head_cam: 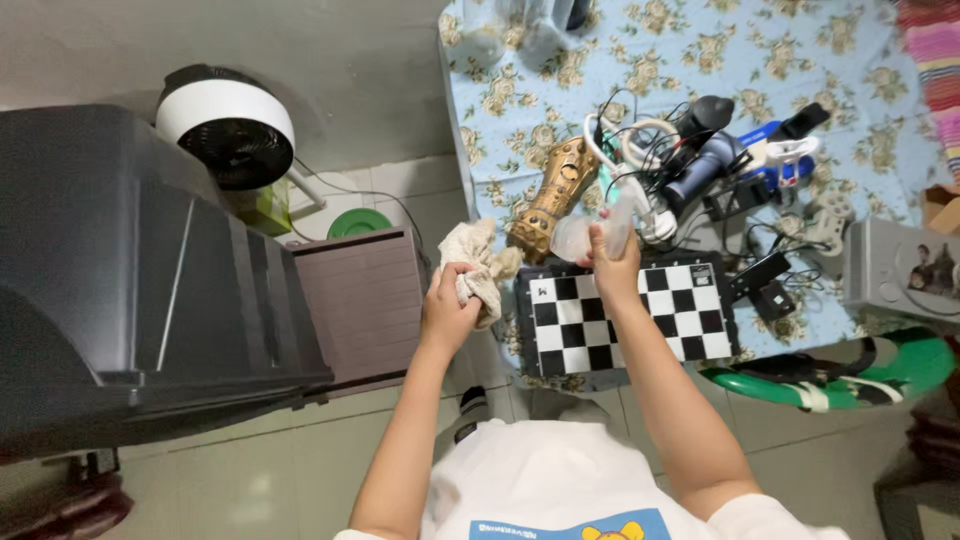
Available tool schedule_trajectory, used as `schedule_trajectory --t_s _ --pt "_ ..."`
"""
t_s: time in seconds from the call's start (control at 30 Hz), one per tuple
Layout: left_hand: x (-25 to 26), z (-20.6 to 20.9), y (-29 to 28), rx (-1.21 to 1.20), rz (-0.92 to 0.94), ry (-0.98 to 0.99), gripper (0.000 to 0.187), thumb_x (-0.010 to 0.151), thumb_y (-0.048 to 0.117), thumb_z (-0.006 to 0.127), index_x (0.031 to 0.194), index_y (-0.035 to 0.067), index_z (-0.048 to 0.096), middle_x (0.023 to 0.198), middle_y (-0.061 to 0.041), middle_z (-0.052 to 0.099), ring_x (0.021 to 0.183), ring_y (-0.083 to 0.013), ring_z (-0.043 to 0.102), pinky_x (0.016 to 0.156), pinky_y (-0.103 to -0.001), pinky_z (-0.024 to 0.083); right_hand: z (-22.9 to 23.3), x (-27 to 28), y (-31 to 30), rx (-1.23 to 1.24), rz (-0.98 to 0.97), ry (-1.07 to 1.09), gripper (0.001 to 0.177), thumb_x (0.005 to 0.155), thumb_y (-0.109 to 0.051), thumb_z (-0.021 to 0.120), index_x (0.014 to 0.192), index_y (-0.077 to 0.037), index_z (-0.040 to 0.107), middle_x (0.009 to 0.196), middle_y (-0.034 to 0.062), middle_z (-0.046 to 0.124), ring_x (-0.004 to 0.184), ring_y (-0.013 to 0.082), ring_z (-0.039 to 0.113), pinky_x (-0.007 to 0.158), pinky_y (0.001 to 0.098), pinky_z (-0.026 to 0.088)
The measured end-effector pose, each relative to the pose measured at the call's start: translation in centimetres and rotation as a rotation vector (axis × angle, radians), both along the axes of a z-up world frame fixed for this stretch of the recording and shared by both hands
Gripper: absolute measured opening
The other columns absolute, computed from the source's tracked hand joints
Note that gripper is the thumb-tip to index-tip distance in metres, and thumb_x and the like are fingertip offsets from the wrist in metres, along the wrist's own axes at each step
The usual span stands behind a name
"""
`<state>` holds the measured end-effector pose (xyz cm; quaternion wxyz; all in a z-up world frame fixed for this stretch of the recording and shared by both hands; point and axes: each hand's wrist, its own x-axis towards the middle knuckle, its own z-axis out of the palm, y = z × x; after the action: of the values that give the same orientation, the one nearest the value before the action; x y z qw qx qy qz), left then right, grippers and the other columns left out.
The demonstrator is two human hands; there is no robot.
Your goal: The person cleans a red plastic basket and a foldable board by wiping them with a cloth, then places a small box into the basket and sets the basket on a shelf next to a television.
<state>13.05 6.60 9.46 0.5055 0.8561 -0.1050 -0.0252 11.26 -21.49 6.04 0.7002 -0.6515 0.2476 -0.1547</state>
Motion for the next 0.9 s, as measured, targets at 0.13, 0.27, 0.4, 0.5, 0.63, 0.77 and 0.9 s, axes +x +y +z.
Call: schedule_trajectory --t_s 0.13,0.27,0.4,0.5,0.63,0.77,0.9 --pt "-1.3 1.4 -3.5 -0.004 0.024 0.212 0.031 0.081 0.018 0.067 0.11 0.015 0.061 0.108 -0.011 0.067 0.08 -0.0339 0.07 0.077 -0.043 0.055 -0.9 1.4 -1.8 -0.439 -0.028 0.19 0.045 0.097 -0.045 0.068 0.125 -0.01 0.06 0.106 0.004 0.062 0.074 0.0166 0.066 0.057 0.0326 0.056" --pt "-1.5 0.6 -5.8 -0.048 0.035 0.053 0.031 0.082 0.015 0.065 0.113 0.012 0.061 0.105 -0.013 0.07 0.086 -0.0329 0.069 0.077 -0.041 0.054 -3.7 2.5 -4.8 -0.535 0.076 0.353 0.046 0.098 -0.046 0.069 0.122 -0.008 0.062 0.108 0.0117 0.064 0.073 0.0269 0.068 0.066 0.0356 0.053" --pt "-2.3 -0.4 -6.8 -0.167 0.102 0.157 0.028 0.085 0.015 0.062 0.113 0.01 0.06 0.092 -0.014 0.072 0.073 -0.0254 0.069 0.071 -0.035 0.055 -4.8 2.1 -6.5 -0.82 0.039 -0.067 0.047 0.095 -0.032 0.08 0.127 -0.002 0.061 0.116 0.0149 0.065 0.104 0.0295 0.065 0.087 0.0409 0.053" --pt "-3.7 -1.2 -7.4 -0.288 0.135 0.063 0.023 0.089 0.013 0.062 0.112 0.009 0.061 0.094 -0.011 0.074 0.084 -0.0169 0.072 0.077 -0.032 0.056 -2.7 -1.9 -4.6 -0.494 -0.141 0.201 0.057 0.085 -0.025 0.077 0.132 -0.004 0.053 0.128 0.0117 0.06 0.1 0.0256 0.062 0.088 0.0379 0.051" --pt "-7.4 -2.1 -11.4 -0.373 -0.054 0.315 0.035 0.083 0.011 0.065 0.118 0.007 0.063 0.1 -0.01 0.073 0.081 -0.0165 0.064 0.075 -0.032 0.055 0.0 -8.8 -0.7 0.109 0.076 -0.056 0.041 0.107 -0.026 0.063 0.141 -0.004 0.061 0.142 0.0121 0.061 0.129 0.0182 0.059 0.109 0.0297 0.046" --pt "-9.4 -2.8 -12.3 -0.339 -0.517 0.402 0.055 0.083 0.011 0.074 0.133 0.008 0.055 0.121 -0.011 0.068 0.104 -0.0167 0.065 0.09 -0.031 0.051 -0.2 -10.3 -2.1 0.437 0.228 0.17 0.046 0.089 -0.025 0.065 0.134 -0.014 0.06 0.125 0.0143 0.064 0.108 0.0221 0.063 0.088 0.033 0.055" --pt "-9.4 -5.4 -9.4 -0.418 -0.657 0.665 0.057 0.091 0.016 0.07 0.146 0.014 0.051 0.128 -0.009 0.07 0.112 -0.0144 0.067 0.097 -0.03 0.053 -0.9 -10.9 -7.4 -0.202 0.173 0.187 0.055 0.08 -0.019 0.067 0.134 -0.016 0.061 0.127 0.0106 0.068 0.112 0.0231 0.066 0.094 0.0329 0.054"
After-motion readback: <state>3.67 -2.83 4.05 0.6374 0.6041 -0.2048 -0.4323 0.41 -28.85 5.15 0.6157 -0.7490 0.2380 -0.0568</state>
